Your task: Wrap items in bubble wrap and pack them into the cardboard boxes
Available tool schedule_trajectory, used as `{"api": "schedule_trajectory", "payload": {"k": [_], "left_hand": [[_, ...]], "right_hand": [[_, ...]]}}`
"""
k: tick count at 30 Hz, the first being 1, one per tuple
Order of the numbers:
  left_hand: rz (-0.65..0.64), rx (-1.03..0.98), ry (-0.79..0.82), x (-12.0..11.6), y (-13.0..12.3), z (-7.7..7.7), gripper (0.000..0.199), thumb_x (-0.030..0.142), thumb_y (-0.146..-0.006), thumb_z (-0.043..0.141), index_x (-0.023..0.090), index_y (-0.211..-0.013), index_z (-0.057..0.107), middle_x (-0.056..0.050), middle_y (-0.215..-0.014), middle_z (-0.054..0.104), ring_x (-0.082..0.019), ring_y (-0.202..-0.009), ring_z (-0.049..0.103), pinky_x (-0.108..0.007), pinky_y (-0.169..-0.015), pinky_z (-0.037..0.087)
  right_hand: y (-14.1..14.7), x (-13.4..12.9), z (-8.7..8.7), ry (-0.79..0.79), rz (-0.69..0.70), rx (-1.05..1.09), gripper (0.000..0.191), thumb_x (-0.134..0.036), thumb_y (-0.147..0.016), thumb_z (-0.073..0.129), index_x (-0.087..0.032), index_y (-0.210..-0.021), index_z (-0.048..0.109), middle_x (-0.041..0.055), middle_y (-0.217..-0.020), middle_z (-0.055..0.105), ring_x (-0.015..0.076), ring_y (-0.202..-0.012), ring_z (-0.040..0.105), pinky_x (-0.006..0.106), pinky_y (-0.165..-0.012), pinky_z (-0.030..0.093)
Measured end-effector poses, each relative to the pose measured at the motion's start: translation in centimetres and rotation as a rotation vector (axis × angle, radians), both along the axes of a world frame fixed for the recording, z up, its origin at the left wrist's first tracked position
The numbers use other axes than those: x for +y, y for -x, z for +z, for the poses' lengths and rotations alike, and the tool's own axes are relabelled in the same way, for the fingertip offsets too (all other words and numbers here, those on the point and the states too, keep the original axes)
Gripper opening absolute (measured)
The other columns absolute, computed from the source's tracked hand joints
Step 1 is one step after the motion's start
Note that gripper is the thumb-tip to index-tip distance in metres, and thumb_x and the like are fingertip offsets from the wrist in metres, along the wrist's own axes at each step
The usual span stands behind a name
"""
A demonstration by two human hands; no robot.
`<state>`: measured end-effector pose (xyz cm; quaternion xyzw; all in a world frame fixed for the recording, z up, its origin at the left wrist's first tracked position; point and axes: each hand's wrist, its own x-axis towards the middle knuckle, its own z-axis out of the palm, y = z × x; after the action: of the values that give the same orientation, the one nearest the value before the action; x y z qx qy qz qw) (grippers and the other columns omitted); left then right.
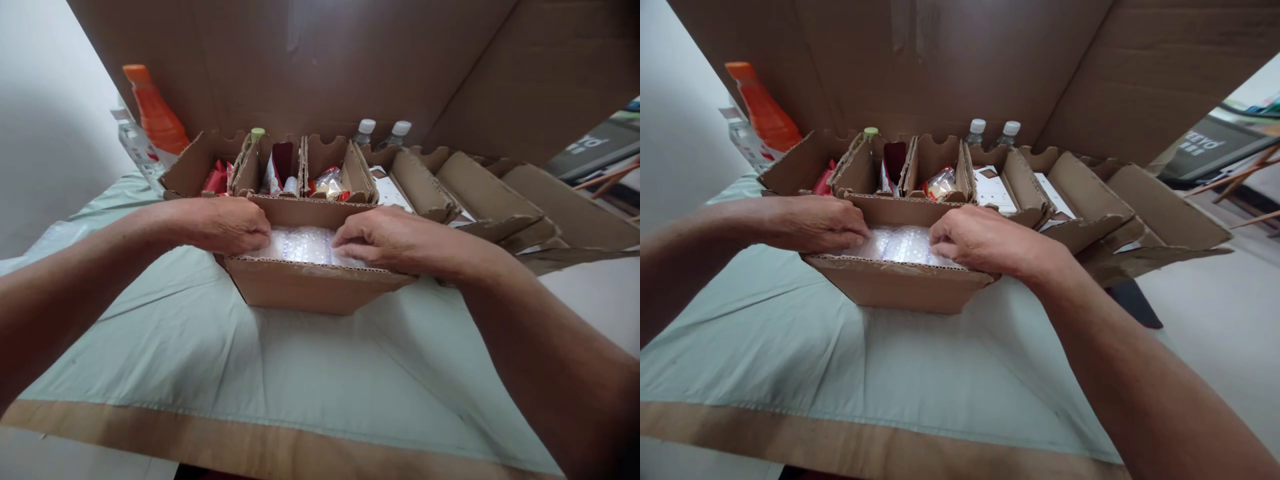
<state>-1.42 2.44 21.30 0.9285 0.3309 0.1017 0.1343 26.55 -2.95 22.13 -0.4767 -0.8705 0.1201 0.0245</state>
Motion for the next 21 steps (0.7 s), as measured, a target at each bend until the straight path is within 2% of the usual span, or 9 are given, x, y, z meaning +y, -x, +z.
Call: {"api": "schedule_trajectory", "payload": {"k": [3, 6, 7, 9, 11, 13, 15, 17, 21], "left_hand": [[0.097, -0.191, -0.013, -3.7, 1.8, 0.6, 0.03, 0.043, -0.092, 0.055, 0.025, -0.101, 0.078, -0.002, -0.099, 0.078, -0.021, -0.081, 0.069, -0.034, -0.071, 0.053], [0.435, -0.565, -0.193, -7.8, 4.7, -1.6, 0.029, 0.046, -0.096, 0.059, 0.032, -0.116, 0.074, 0.003, -0.117, 0.074, -0.027, -0.109, 0.067, -0.045, -0.098, 0.052], [0.514, -0.649, -0.184, -8.7, 5.6, -3.1, 0.033, 0.048, -0.097, 0.059, 0.035, -0.125, 0.07, 0.005, -0.125, 0.072, -0.03, -0.119, 0.065, -0.048, -0.105, 0.05], [0.569, -0.753, -0.061, -9.5, 6.7, -6.6, 0.056, 0.056, -0.094, 0.064, 0.039, -0.146, 0.055, 0.005, -0.148, 0.061, -0.036, -0.138, 0.054, -0.054, -0.117, 0.043], [0.514, -0.787, 0.076, -9.1, 6.4, -9.9, 0.09, 0.067, -0.082, 0.073, 0.037, -0.159, 0.038, -0.003, -0.166, 0.043, -0.041, -0.152, 0.038, -0.057, -0.124, 0.038], [0.464, -0.792, 0.18, -8.0, 4.7, -12.2, 0.11, 0.077, -0.071, 0.078, 0.03, -0.161, 0.035, -0.012, -0.17, 0.035, -0.043, -0.155, 0.032, -0.059, -0.125, 0.036], [0.459, -0.815, 0.256, -7.0, 2.3, -13.2, 0.113, 0.084, -0.066, 0.076, 0.021, -0.154, 0.044, -0.02, -0.159, 0.049, -0.045, -0.15, 0.042, -0.058, -0.121, 0.042], [0.47, -0.861, 0.297, -6.6, 0.3, -13.3, 0.11, 0.089, -0.063, 0.073, 0.017, -0.144, 0.054, -0.022, -0.142, 0.064, -0.045, -0.142, 0.051, -0.058, -0.117, 0.047], [0.476, -0.885, 0.236, -9.3, -0.5, -13.7, 0.116, 0.091, -0.06, 0.073, 0.022, -0.15, 0.049, -0.018, -0.142, 0.064, -0.043, -0.143, 0.051, -0.056, -0.118, 0.045]], "right_hand": [[-1.5, -3.7, -0.2, -0.387, -0.175, 0.286, 0.02, -0.027, -0.096, 0.059, -0.024, -0.097, 0.079, 0.0028, -0.102, 0.079, 0.0218, -0.093, 0.072, 0.036, -0.086, 0.054], [-3.7, -8.2, -2.4, -0.671, -0.48, 0.545, 0.016, -0.033, -0.096, 0.067, -0.027, -0.106, 0.078, 0.0032, -0.104, 0.079, 0.0215, -0.094, 0.073, 0.036, -0.09, 0.057], [-4.4, -9.4, -3.7, -0.666, -0.547, 0.607, 0.021, -0.037, -0.095, 0.07, -0.029, -0.113, 0.077, 0.0032, -0.109, 0.078, 0.0225, -0.097, 0.073, 0.037, -0.093, 0.057], [-5.3, -10.7, -6.7, -0.521, -0.583, 0.709, 0.048, -0.049, -0.09, 0.074, -0.033, -0.135, 0.067, 0.0052, -0.129, 0.073, 0.0273, -0.113, 0.071, 0.045, -0.104, 0.055], [-5.3, -10.5, -9.6, -0.336, -0.542, 0.769, 0.084, -0.063, -0.082, 0.078, -0.034, -0.155, 0.047, 0.0089, -0.151, 0.059, 0.0335, -0.133, 0.061, 0.054, -0.113, 0.049], [-4.1, -9.2, -11.9, -0.215, -0.5, 0.808, 0.106, -0.072, -0.075, 0.08, -0.031, -0.162, 0.035, 0.012, -0.161, 0.047, 0.0373, -0.145, 0.049, 0.059, -0.118, 0.042], [-2.3, -7.7, -13.2, -0.166, -0.48, 0.895, 0.11, -0.075, -0.075, 0.077, -0.027, -0.163, 0.032, 0.0144, -0.161, 0.047, 0.0375, -0.148, 0.045, 0.06, -0.121, 0.038], [-0.7, -7.0, -13.9, -0.173, -0.485, 1.019, 0.103, -0.073, -0.082, 0.071, -0.025, -0.164, 0.031, 0.0158, -0.161, 0.046, 0.0358, -0.149, 0.044, 0.059, -0.122, 0.036], [0.6, -10.0, -15.0, -0.257, -0.525, 1.104, 0.091, -0.062, -0.09, 0.069, -0.028, -0.164, 0.029, 0.0122, -0.17, 0.032, 0.0338, -0.156, 0.032, 0.058, -0.128, 0.028]]}}
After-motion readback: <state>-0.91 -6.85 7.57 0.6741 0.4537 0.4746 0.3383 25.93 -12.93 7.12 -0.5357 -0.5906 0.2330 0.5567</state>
